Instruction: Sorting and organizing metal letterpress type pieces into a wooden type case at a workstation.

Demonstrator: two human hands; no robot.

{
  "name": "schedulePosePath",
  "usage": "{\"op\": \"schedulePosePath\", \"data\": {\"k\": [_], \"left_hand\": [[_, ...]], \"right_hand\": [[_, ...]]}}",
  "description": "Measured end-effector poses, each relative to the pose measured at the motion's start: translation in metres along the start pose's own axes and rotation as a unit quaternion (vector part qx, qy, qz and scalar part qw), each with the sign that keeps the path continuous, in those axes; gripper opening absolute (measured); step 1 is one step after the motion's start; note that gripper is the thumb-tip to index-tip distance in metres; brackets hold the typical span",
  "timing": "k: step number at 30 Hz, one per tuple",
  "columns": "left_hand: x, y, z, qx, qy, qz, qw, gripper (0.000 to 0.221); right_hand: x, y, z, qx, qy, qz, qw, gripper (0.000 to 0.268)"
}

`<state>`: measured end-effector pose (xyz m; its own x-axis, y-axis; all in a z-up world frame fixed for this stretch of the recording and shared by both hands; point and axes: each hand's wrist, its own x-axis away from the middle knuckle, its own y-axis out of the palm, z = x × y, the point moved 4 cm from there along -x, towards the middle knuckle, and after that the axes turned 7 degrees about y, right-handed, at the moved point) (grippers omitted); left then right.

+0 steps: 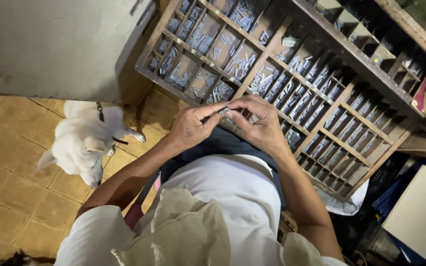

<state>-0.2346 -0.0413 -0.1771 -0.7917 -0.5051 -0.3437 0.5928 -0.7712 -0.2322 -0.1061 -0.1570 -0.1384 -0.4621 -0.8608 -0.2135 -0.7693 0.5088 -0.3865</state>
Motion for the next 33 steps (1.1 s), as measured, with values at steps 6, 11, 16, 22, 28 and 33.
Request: {"op": "schedulePosePath", "data": {"k": [6,11,16,22,28,33], "left_hand": [[0.019,-0.013,-0.023,0.142,-0.147,0.009,0.979,0.023],[0.044,-0.024,-0.054,0.185,-0.216,0.015,0.959,0.026],[0.059,-0.023,-0.071,0.17,-0.247,0.008,0.954,0.028],[0.051,-0.024,-0.06,0.191,-0.253,-0.003,0.948,0.028],[0.053,-0.005,-0.079,0.213,-0.221,0.0,0.952,0.029],[0.043,-0.002,-0.054,0.198,-0.204,-0.02,0.959,0.027]], "right_hand": [[-0.01,0.008,0.037,-0.063,0.069,-0.011,0.996,0.013],[-0.051,0.056,0.061,-0.088,0.1,-0.022,0.991,0.011],[-0.095,0.117,0.076,-0.127,0.179,-0.03,0.975,0.009],[-0.086,0.114,0.084,0.006,0.159,-0.069,0.985,0.028],[-0.032,0.034,0.071,-0.024,0.082,0.06,0.995,0.043],[-0.016,0.008,0.038,-0.068,0.074,0.096,0.99,0.049]]}}
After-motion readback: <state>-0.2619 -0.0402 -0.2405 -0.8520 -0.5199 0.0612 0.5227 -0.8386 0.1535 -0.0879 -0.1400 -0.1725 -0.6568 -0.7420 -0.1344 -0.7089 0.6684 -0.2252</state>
